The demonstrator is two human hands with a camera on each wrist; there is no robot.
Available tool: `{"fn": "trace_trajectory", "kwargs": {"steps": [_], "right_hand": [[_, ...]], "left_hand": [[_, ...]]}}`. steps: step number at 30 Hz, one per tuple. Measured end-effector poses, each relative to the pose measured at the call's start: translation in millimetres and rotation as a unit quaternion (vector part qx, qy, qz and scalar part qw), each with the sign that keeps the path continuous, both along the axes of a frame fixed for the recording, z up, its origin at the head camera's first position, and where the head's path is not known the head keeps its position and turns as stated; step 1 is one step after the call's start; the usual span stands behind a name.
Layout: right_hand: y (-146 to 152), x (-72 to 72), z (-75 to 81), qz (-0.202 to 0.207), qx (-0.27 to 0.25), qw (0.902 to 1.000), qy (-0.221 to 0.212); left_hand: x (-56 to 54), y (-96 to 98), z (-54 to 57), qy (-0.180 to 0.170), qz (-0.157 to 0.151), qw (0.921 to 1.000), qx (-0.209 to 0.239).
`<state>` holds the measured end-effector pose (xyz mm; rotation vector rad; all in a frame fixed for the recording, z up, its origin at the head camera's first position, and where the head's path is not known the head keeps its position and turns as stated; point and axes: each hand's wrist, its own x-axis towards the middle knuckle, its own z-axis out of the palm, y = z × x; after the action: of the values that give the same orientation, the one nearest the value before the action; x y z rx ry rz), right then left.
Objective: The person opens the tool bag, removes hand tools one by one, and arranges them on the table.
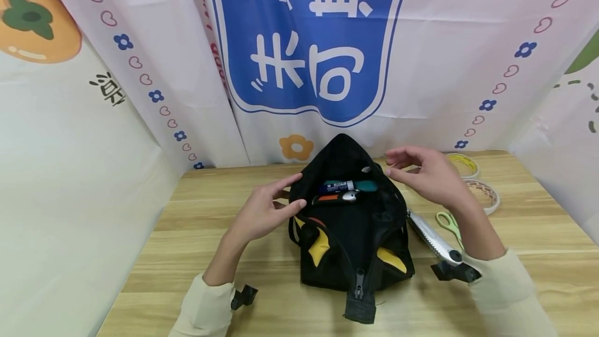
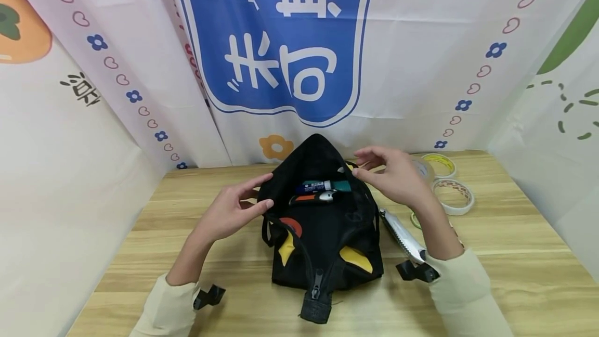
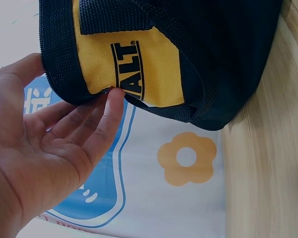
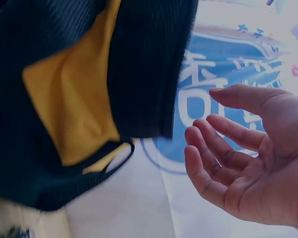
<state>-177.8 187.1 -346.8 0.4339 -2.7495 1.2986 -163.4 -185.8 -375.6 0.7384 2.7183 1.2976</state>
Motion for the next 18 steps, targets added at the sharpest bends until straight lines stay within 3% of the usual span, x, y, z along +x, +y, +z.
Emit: {"fn": "trace_trajectory", "kwargs": {"steps": [9,18], "right_hand": [[-31.8,-5.8,6.8,0.050,-0.046,0.9977,-0.001],[-53.5,-12.8,1.2,0.076,-0.045,0.9961,-0.001]], "left_hand": [[0.8,-0.6,0.7,-0.002,0.002,1.0000,-0.003],[0.6,-0.2,-0.6,-0.001,0.003,1.0000,0.000]]}}
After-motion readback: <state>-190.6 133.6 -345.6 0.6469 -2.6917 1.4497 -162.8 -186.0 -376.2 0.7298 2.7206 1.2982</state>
